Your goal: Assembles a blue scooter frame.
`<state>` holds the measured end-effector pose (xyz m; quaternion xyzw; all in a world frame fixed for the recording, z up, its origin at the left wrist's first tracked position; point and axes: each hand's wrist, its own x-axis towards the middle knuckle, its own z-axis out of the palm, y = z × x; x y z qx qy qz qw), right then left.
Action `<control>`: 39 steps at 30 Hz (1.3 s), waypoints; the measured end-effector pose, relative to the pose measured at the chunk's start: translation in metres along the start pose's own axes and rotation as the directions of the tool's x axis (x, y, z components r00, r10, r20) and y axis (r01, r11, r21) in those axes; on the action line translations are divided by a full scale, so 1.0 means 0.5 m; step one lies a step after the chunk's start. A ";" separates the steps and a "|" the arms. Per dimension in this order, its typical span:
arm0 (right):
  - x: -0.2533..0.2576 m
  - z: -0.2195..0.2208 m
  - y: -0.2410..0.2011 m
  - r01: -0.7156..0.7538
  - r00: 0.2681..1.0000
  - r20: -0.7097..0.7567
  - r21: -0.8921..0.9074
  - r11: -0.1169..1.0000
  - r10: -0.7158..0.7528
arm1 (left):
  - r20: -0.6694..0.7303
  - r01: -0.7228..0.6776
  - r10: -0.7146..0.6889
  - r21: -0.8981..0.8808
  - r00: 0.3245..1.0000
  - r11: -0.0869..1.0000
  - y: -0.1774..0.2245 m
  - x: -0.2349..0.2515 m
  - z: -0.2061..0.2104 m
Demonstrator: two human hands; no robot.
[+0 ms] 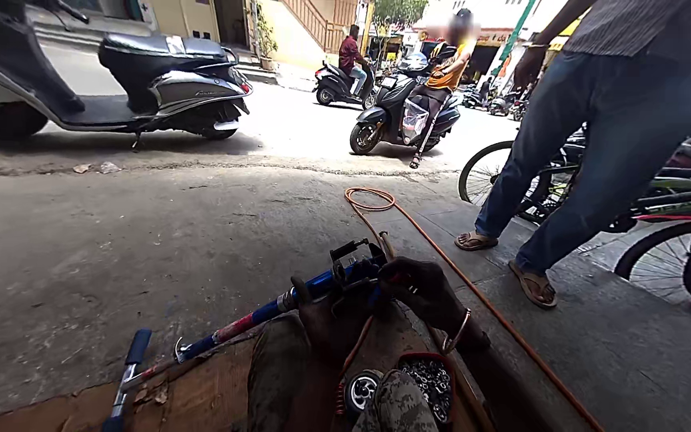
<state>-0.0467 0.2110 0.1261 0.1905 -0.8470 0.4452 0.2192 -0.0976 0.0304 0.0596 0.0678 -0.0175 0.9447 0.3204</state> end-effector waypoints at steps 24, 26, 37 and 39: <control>-0.380 0.010 -0.137 -0.337 0.942 0.046 0.166 0.927 0.334 | -0.214 0.403 -0.411 -0.080 0.886 0.912 -0.125 -0.269 -0.054; -0.407 0.024 -0.141 -0.350 0.935 0.016 0.197 0.916 0.354 | -0.225 0.374 -0.377 -0.056 0.899 0.926 -0.133 -0.285 -0.064; -0.445 0.013 -0.159 -0.381 0.924 -0.007 -0.046 0.923 0.382 | -0.177 0.441 -0.434 0.002 0.883 0.897 -0.149 -0.288 -0.081; -0.439 0.019 -0.174 -0.358 0.925 0.046 -0.230 0.905 0.377 | -0.192 0.430 -0.422 0.000 0.886 0.903 -0.144 -0.297 -0.082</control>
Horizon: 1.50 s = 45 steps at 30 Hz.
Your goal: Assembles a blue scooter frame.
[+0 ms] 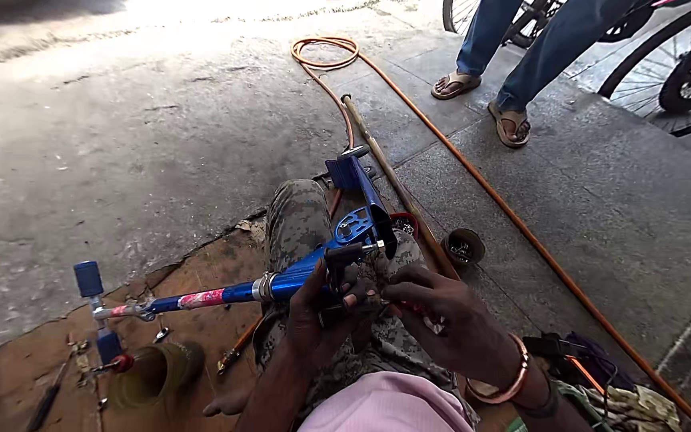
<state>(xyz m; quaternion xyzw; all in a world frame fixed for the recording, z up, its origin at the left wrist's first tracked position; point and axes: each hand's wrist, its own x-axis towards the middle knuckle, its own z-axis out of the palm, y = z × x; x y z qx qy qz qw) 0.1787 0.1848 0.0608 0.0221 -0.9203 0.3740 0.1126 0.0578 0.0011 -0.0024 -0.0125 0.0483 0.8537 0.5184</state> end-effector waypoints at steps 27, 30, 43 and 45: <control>0.047 -0.076 -0.013 0.179 0.960 0.257 -0.255 0.950 -0.111 | -0.301 0.084 -0.015 0.218 0.954 0.972 -0.004 -0.002 0.052; 0.040 -0.074 -0.015 0.160 0.968 0.228 -0.243 0.957 -0.104 | -0.284 -0.002 0.065 0.216 0.957 0.976 -0.013 -0.003 0.057; 0.099 -0.103 -0.070 -0.064 0.814 0.543 -0.272 0.960 0.208 | -0.224 -0.101 0.143 0.189 0.964 0.977 -0.009 0.003 0.051; 0.116 -0.116 -0.055 -0.244 0.723 0.625 -0.170 0.955 0.296 | -0.221 -0.122 0.166 0.198 0.961 0.973 -0.012 0.005 0.049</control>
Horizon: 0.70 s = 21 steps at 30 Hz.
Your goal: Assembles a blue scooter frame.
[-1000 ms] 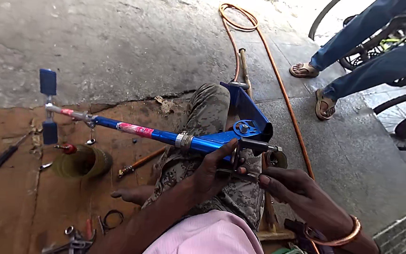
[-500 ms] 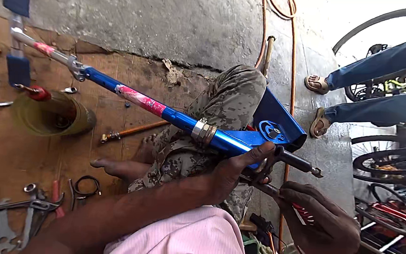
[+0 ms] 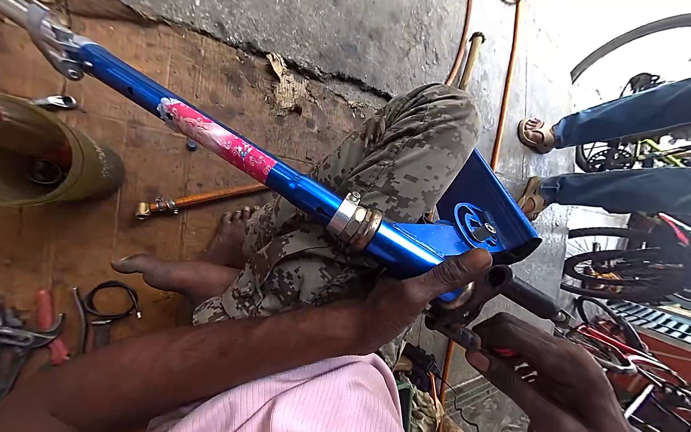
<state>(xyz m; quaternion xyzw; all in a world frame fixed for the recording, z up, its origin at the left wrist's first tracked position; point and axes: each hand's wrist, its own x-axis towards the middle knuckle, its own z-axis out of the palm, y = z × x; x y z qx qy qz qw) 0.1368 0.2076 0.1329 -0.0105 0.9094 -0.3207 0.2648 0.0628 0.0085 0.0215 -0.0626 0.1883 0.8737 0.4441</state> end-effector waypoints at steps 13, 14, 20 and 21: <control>-0.016 0.045 0.029 0.085 0.976 -0.215 0.260 0.962 -0.028 | -0.037 -0.011 0.034 0.497 0.999 0.868 -0.024 -0.068 -0.038; -0.019 0.054 0.030 0.097 0.966 -0.257 0.265 0.959 -0.026 | -0.049 -0.037 0.074 0.536 0.996 0.844 -0.029 -0.077 -0.041; -0.024 0.120 0.038 0.182 0.892 -0.451 0.405 0.896 0.022 | -0.053 -0.059 0.149 0.750 0.987 0.658 -0.018 -0.114 -0.063; -0.021 0.130 0.040 0.189 0.884 -0.465 0.427 0.884 0.036 | -0.059 -0.064 0.171 0.769 0.984 0.636 -0.016 -0.115 -0.068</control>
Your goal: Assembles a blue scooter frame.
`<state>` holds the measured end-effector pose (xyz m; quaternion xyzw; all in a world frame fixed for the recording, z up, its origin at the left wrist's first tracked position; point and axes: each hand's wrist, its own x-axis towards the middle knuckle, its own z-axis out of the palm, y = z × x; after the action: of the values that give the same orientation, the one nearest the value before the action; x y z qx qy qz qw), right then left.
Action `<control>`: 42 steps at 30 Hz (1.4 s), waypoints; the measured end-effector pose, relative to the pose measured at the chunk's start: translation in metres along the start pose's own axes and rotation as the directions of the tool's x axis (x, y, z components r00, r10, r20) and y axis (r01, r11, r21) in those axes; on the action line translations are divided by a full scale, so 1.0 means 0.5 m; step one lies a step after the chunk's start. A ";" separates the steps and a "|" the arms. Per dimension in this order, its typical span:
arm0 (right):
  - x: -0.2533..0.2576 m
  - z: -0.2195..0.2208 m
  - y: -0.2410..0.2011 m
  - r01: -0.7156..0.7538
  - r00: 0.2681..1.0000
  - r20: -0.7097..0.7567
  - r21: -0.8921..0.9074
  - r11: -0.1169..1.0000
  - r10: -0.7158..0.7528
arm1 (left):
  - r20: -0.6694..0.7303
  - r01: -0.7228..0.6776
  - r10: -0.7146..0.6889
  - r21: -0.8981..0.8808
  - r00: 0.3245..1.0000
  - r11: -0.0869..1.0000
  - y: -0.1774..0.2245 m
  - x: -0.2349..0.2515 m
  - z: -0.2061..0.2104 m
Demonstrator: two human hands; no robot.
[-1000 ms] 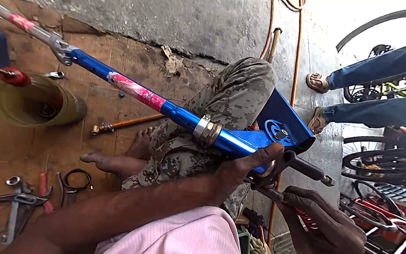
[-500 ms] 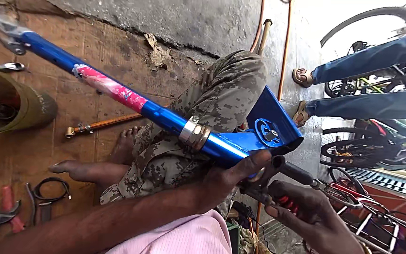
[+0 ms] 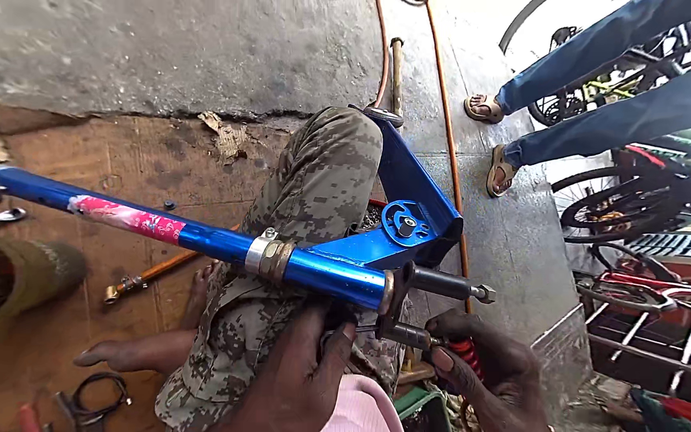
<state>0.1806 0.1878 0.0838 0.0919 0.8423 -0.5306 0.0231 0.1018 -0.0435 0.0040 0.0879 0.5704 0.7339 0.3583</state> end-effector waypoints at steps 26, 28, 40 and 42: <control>0.004 0.020 0.056 0.305 0.947 -0.101 -0.024 0.952 -0.305 | -0.313 -0.133 0.096 -0.097 0.945 0.986 0.004 0.002 0.035; 0.005 0.020 0.056 0.310 0.945 -0.098 -0.028 0.950 -0.311 | -0.288 -0.146 0.120 -0.073 0.950 0.987 0.000 0.003 0.031; 0.005 0.022 0.047 0.335 0.926 -0.109 -0.202 0.920 -0.361 | -0.184 -0.220 0.242 0.131 0.953 0.967 -0.019 0.003 0.000; 0.007 0.018 0.046 0.332 0.928 -0.096 -0.233 0.914 -0.361 | -0.222 -0.251 0.274 0.127 0.936 0.960 -0.026 0.005 0.005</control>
<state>0.1808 0.1897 0.0587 -0.0260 0.8967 -0.4253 -0.1196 0.1070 -0.0387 -0.0073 0.0923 0.6270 0.7519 0.1815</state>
